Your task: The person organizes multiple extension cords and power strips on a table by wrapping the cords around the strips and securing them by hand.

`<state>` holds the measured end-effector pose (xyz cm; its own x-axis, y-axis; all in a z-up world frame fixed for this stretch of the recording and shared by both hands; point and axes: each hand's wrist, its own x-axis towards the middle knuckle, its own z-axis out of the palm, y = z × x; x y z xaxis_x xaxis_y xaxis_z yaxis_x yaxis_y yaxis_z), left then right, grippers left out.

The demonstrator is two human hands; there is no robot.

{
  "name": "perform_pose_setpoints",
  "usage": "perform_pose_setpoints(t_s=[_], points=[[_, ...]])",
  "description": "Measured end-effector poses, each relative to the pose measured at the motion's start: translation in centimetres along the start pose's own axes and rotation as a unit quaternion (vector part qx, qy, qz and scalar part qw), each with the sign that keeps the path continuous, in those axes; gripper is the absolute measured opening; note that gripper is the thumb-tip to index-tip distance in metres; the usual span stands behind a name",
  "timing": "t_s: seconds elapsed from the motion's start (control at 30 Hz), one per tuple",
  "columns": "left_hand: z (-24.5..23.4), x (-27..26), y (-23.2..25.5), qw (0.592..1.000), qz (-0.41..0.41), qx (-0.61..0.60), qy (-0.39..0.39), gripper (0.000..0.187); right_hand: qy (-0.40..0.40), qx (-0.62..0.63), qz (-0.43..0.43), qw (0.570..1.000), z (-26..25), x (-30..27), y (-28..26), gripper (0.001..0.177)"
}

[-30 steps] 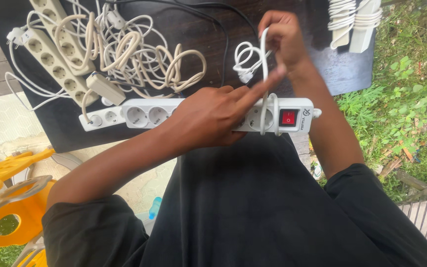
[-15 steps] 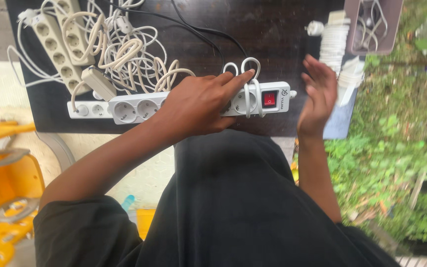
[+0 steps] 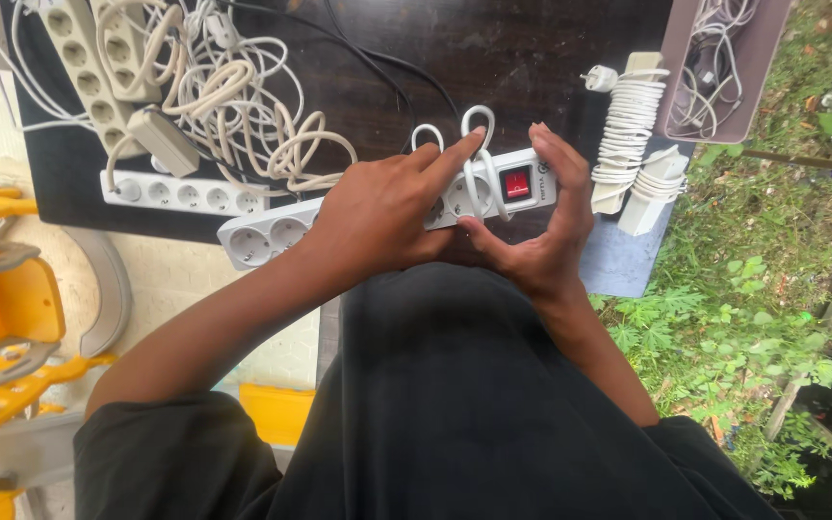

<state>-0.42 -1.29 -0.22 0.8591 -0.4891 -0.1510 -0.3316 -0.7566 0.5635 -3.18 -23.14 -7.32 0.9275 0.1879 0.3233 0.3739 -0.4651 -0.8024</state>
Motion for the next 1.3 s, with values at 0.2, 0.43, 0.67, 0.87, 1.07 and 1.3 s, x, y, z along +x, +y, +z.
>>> perform_pose_setpoints(t_s=[0.2, 0.43, 0.67, 0.87, 1.07, 1.3], points=[[0.3, 0.0, 1.4, 0.999, -0.014, 0.005, -0.038, 0.104, 0.007, 0.018, -0.022, 1.0, -0.8, -0.8, 2.1, 0.078], [0.4, -0.4, 1.9, 0.999, -0.001, -0.007, -0.053, 0.105, 0.111, 0.286, 0.01, 0.952, 2.1, -0.5, 0.9, 0.121], [-0.1, -1.4, 0.8, 0.997, 0.064, 0.002, -0.052, 0.113, -0.051, 0.437, 0.036, 0.897, 6.6, -3.1, 4.0, 0.098], [-1.4, -2.2, -0.9, 0.995, 0.051, 0.019, -0.078, 0.112, -0.023, 0.391, 0.038, 0.919, 8.5, -4.6, 3.6, 0.092], [-2.6, -3.2, -3.3, 0.997, 0.07, 0.02, -0.035, 0.106, -0.002, 0.316, 0.083, 0.945, 10.4, -4.1, 1.8, 0.078], [-3.6, -4.7, -6.7, 0.997, 0.065, 0.002, 0.052, 0.092, -0.043, 0.278, 0.255, 0.925, 11.6, -2.2, -1.0, 0.067]])
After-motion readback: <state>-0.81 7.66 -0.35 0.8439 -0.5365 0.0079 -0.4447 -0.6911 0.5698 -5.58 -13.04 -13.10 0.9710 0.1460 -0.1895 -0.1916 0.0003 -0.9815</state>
